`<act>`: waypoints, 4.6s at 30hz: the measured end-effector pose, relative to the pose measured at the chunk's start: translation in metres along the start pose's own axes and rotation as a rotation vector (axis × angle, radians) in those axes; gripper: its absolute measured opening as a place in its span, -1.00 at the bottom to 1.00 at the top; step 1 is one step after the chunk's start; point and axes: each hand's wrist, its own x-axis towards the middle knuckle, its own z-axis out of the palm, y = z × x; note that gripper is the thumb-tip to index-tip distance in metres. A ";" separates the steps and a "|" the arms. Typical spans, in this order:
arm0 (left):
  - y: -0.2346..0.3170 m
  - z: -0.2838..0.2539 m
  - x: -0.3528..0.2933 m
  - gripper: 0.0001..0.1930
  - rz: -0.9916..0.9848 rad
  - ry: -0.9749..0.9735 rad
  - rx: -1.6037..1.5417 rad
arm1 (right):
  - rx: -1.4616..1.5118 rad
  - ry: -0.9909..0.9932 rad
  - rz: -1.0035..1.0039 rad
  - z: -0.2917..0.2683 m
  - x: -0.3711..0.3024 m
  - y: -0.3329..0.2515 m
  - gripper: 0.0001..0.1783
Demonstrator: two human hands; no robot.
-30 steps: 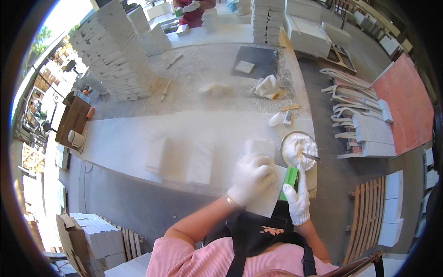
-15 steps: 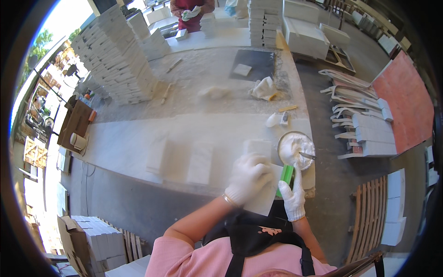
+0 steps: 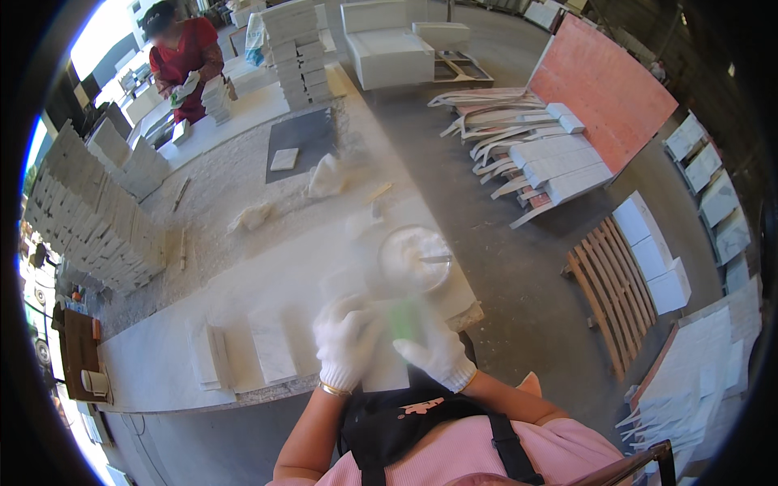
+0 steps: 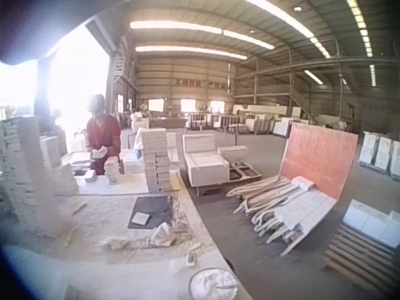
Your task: The person repeatedly picks up white rectangular tiles, applies a white paste from a container using a small metal spatula, and rubs the paste into the tile edges with a green sponge. The tiles are then placed back on the workbench.
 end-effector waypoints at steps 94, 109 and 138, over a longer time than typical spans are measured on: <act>0.058 0.004 -0.054 -0.45 -0.971 -0.463 -1.333 | 0.522 0.139 0.105 -0.080 0.017 -0.052 -0.70; 0.047 0.023 -0.070 -0.36 -1.071 -0.700 -1.932 | 0.466 -0.017 -0.039 -0.089 -0.013 -0.050 -0.38; 0.022 -0.053 -0.025 -0.32 -0.770 -0.844 -1.096 | 0.438 -0.144 -0.086 -0.064 -0.005 -0.057 -0.69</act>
